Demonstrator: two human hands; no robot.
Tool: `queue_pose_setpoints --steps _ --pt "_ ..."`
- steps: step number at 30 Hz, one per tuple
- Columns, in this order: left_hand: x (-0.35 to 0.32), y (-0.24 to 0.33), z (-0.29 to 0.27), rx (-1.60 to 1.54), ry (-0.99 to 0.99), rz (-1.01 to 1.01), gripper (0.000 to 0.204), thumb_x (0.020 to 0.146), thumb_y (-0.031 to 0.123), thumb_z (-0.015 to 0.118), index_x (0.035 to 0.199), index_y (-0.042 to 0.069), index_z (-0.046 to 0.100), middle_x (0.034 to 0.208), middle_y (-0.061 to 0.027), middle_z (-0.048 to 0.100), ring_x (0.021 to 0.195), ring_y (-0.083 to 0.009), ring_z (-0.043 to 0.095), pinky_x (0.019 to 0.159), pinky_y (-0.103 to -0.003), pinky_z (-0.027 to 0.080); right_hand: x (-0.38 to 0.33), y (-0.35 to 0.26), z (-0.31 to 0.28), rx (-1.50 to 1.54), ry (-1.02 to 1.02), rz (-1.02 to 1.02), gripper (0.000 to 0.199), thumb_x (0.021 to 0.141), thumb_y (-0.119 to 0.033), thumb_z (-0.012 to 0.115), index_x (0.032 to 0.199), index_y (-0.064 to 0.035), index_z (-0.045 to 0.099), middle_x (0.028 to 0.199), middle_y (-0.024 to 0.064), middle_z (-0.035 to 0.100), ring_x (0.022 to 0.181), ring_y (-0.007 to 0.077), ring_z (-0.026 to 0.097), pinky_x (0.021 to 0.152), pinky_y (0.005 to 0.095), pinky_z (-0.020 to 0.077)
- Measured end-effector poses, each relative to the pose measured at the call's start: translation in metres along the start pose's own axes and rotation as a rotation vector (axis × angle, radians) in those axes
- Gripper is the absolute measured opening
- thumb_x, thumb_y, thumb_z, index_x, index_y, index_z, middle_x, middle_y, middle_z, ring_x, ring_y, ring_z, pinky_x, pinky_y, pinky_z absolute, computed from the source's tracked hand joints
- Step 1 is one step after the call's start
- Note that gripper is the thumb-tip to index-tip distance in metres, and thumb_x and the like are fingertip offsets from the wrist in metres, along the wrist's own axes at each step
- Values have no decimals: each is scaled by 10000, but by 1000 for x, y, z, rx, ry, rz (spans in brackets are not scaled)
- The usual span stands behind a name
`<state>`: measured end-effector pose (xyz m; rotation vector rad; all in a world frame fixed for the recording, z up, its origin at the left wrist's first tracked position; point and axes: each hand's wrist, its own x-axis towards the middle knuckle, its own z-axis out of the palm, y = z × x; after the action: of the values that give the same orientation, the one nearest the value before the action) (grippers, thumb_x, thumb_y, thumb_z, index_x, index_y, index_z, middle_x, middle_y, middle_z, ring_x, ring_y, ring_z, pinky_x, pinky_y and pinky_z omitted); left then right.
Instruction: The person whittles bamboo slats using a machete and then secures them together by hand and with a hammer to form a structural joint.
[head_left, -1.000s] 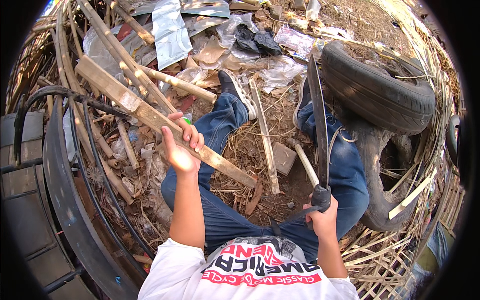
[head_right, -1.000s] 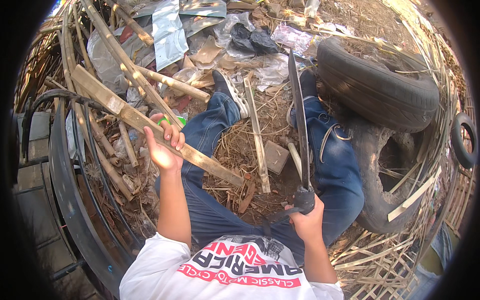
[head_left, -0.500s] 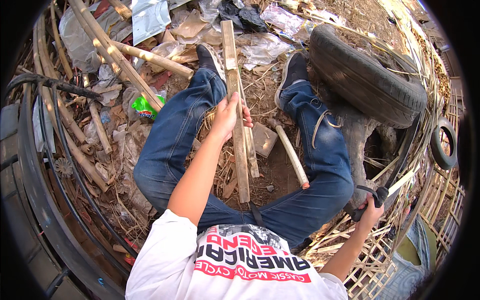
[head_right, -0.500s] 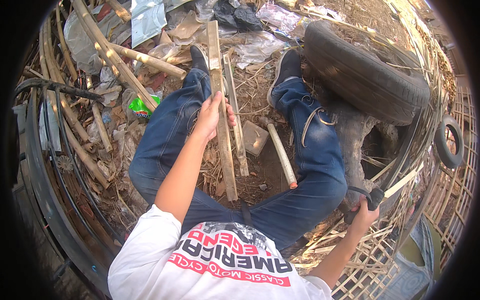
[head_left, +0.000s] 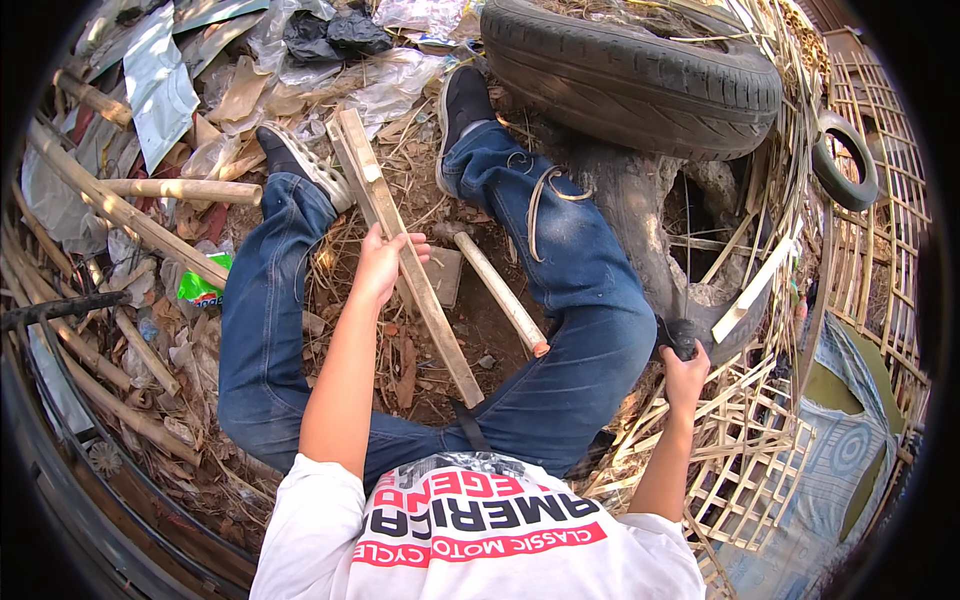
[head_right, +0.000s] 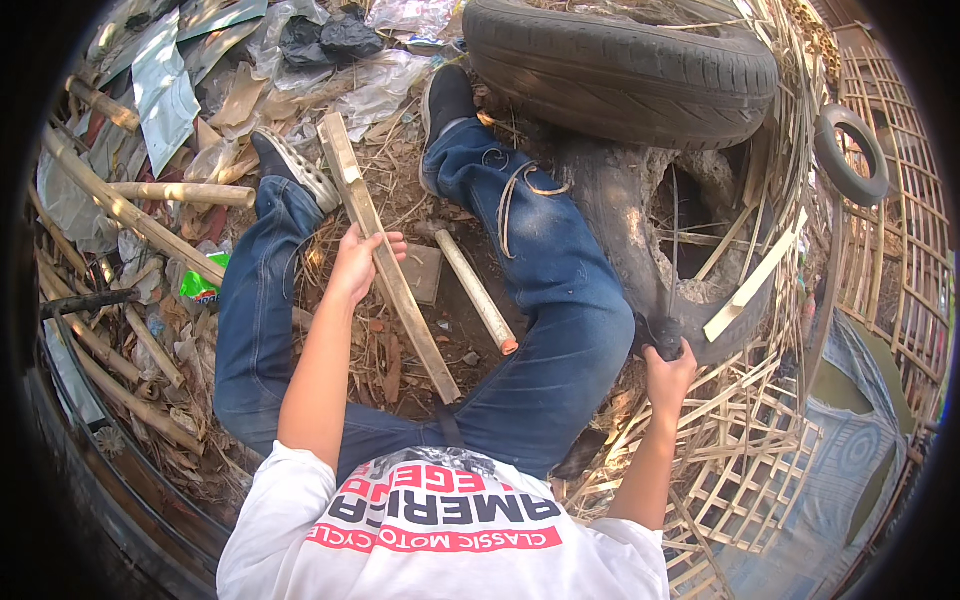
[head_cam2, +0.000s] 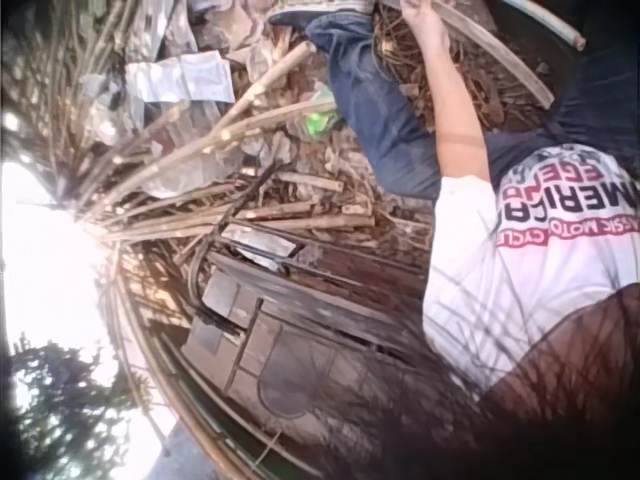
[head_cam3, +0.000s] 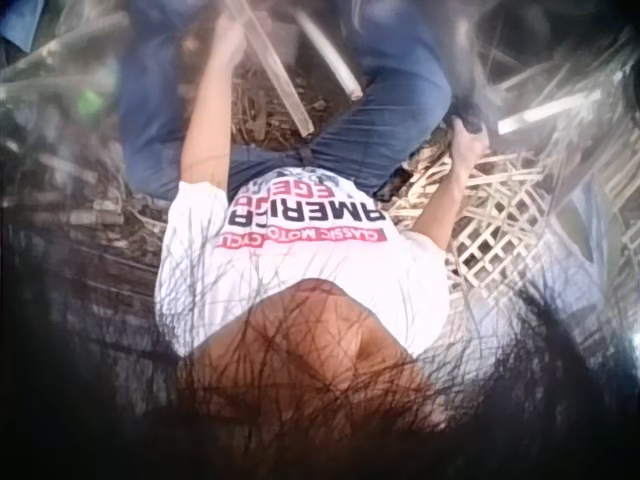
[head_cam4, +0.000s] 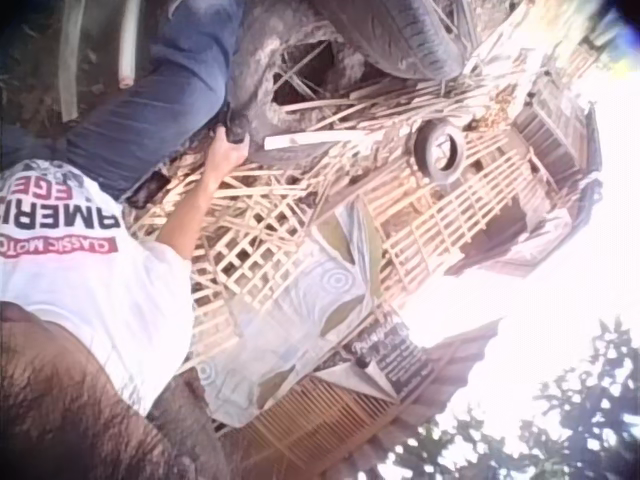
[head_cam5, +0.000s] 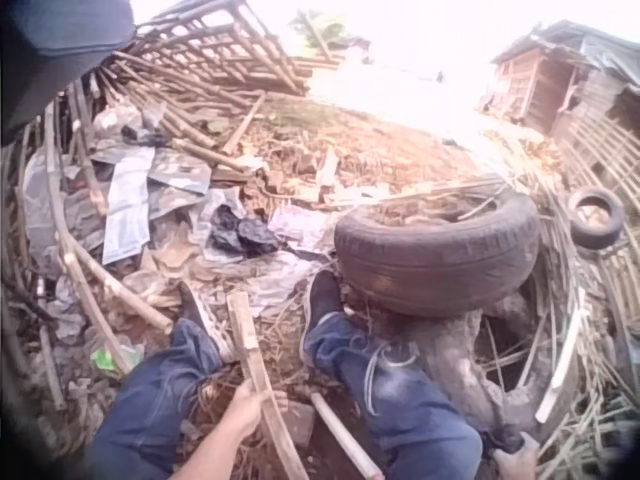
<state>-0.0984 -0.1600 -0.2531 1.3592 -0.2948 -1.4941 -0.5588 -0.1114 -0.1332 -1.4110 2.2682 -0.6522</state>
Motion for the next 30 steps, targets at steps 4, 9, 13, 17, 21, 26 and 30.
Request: queue_pose_setpoints --steps 4,9,13,17,21,26,30 --pt "0 -3 3 238 -4 8 466 939 -43 448 1369 -47 268 1088 -254 618 934 -303 676 775 -366 592 11 -33 -9 -154 -100 139 480 668 -199 759 1035 77 621 852 189 682 792 294 653 773 361 496" --pt "12 -15 7 529 20 140 445 865 -3 606 1261 -59 409 907 -195 672 829 -218 694 688 -321 538 12 -13 -10 -365 -2 -46 631 703 -246 761 1198 66 527 1074 276 634 1019 392 618 895 420 463" --pt "14 -9 5 830 45 68 344 780 38 713 1048 -94 542 751 -174 675 632 -235 689 518 -357 522 7 -12 -19 -304 -117 -94 629 725 -166 740 1252 5 442 1091 258 618 1012 395 606 888 437 455" --pt "16 -13 -13 1034 162 136 367 771 35 714 1067 -81 532 743 -148 666 572 -244 671 499 -356 535 12 -22 -22 -279 -188 -30 703 730 -152 747 1321 -45 381 1151 278 589 1083 416 577 924 438 442" --pt "-33 22 16 1178 290 406 350 800 91 710 1100 -4 559 849 -94 628 771 -187 652 665 -327 532 7 -39 -27 -367 -137 -48 737 745 -176 757 1359 -55 366 1197 289 562 1177 441 516 987 448 412" --pt "-165 76 47 82 -497 723 506 901 374 640 1203 -25 561 1108 -137 585 1055 -205 559 916 -337 427 5 -48 -23 -442 -75 -108 707 787 -210 732 1383 -97 369 1266 254 530 1215 401 496 994 457 409" --pt "-245 113 73 -318 -965 1018 725 937 574 458 1237 -84 523 1150 -262 561 1119 -363 540 960 -487 402 6 -71 -9 -535 -50 -206 678 801 -220 719 1368 -54 389 1351 222 461 1260 390 450 1034 455 383"
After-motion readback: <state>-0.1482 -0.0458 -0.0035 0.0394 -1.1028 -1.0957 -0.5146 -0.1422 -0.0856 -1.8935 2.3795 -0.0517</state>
